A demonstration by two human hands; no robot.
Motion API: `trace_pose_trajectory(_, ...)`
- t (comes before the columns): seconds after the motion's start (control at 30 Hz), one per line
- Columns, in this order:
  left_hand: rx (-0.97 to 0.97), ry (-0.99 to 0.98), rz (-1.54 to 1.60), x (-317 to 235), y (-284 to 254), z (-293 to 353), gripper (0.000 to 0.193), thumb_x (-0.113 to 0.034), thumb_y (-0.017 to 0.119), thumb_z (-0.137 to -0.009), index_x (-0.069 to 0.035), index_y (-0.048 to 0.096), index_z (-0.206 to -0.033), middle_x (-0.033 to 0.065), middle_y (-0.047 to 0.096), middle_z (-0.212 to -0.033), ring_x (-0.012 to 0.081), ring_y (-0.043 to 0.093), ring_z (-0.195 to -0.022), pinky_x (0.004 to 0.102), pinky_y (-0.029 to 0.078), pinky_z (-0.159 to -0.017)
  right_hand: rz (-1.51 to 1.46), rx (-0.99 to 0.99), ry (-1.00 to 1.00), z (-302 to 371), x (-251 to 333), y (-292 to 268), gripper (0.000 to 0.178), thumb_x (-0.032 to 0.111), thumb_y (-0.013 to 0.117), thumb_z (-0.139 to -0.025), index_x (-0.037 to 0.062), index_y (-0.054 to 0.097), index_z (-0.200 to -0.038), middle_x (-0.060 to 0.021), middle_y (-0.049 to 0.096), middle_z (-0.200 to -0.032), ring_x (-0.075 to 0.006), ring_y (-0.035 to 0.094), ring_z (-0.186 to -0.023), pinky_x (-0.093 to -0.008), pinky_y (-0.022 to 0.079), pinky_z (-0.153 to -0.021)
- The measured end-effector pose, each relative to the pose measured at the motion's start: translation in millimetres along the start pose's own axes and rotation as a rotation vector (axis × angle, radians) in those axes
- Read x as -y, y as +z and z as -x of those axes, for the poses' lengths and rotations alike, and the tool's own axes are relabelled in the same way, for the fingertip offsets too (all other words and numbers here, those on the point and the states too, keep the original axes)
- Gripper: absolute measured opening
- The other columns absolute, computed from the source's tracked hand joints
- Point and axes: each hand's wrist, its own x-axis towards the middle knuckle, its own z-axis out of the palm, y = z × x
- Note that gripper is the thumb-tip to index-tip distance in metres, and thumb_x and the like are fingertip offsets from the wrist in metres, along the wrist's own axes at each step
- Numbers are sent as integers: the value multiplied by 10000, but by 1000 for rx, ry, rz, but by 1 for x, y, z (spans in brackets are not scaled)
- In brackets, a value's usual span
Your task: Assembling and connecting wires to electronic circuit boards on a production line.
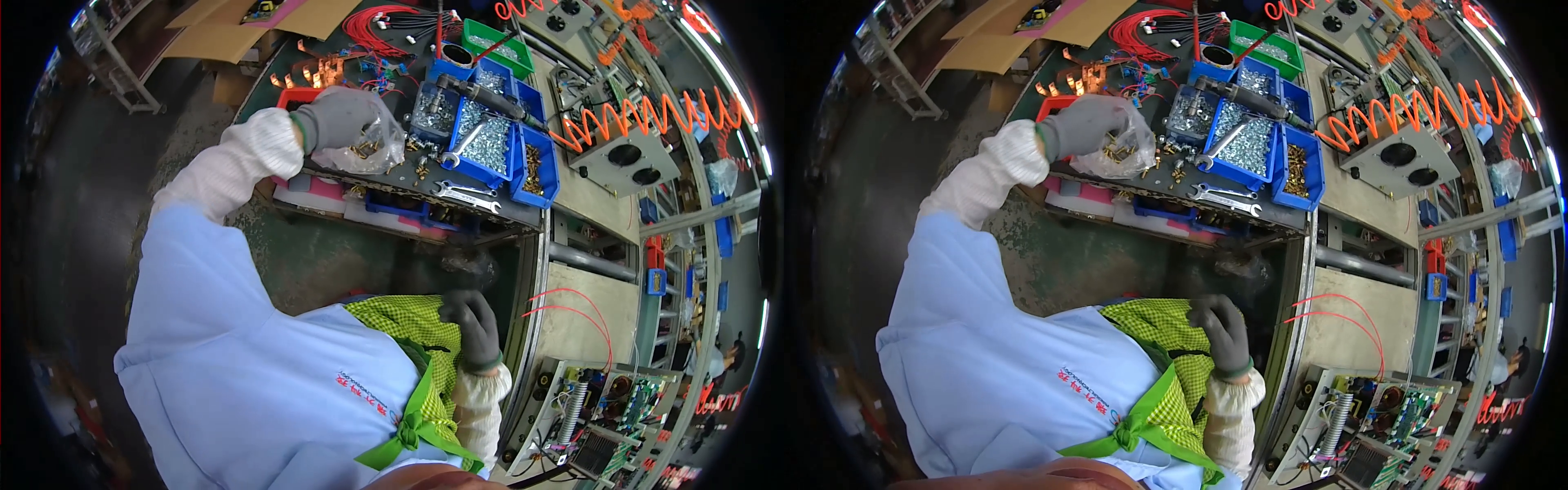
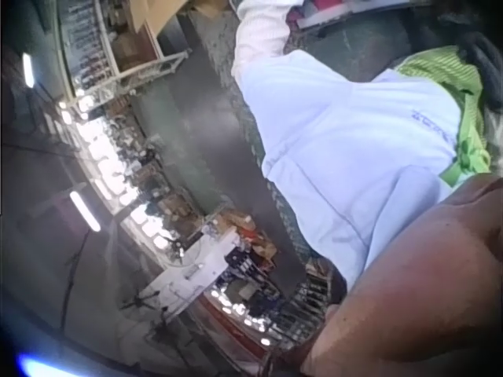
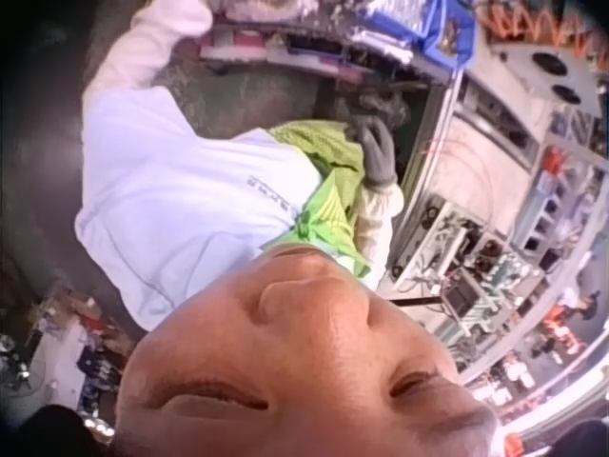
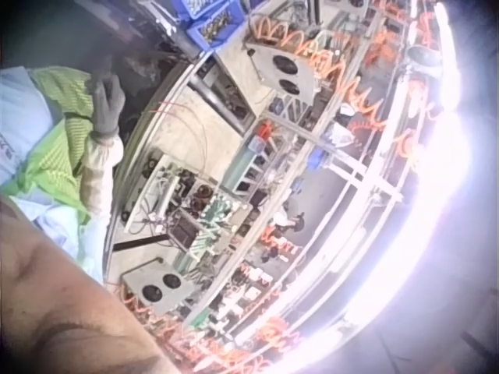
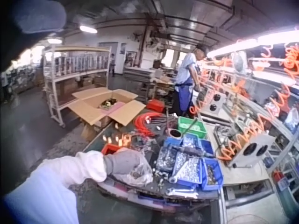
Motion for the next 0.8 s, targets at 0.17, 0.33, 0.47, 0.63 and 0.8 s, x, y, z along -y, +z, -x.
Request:
trace_pose_trajectory(0.17, 18, 351, 711, -78, -32, -2, 237, -237, 619, -735, -80, 663, -908, 99, 655, -885, 285, 622, -867, 401, 479, -759, -638, -113, 316, -58, -15, 39, 504, 463, 467, -928, 44, 467, -1209, -91, 570, -1025, -167, 559, -783, -278, 467, -664)
trace_pose_trajectory(0.33, 152, 527, 846, -114, -12, -51, 361, -315, 632, -772, -40, 620, -1007, 158, 630, -899, 331, 600, -869, 416, 477, -776, -1042, -258, 309, -103, -12, 36, 347, 423, 453, -945, 111, 531, -1077, -18, 534, -850, -120, 468, -639, -207, 366, -483)
trace_pose_trajectory(0.47, -183, 180, 472, -47, 29, -138, 220, -223, 567, -785, -54, 594, -923, 173, 618, -862, 371, 586, -846, 456, 462, -775, -710, -262, 272, -107, -9, -20, 290, 350, 454, -954, 81, 527, -1037, 7, 472, -713, -69, 406, -549, -202, 298, -419)
trace_pose_trajectory(0.63, 232, 203, 166, -21, 102, -186, 276, -273, 629, -752, -29, 653, -880, 196, 651, -870, 359, 626, -835, 433, 497, -768, 637, -491, -47, -138, 9, -107, 289, 252, 540, -912, 25, 558, -1091, -19, 573, -770, -128, 527, -613, -285, 447, -570)
trace_pose_trajectory(0.8, 251, 150, 79, -23, 114, -191, 258, -260, 660, -739, -33, 635, -859, 178, 634, -883, 362, 609, -842, 429, 488, -778, 812, -398, 21, -197, 29, -117, 352, 226, 592, -845, 79, 571, -1164, -170, 648, -888, -259, 634, -750, -333, 485, -694)
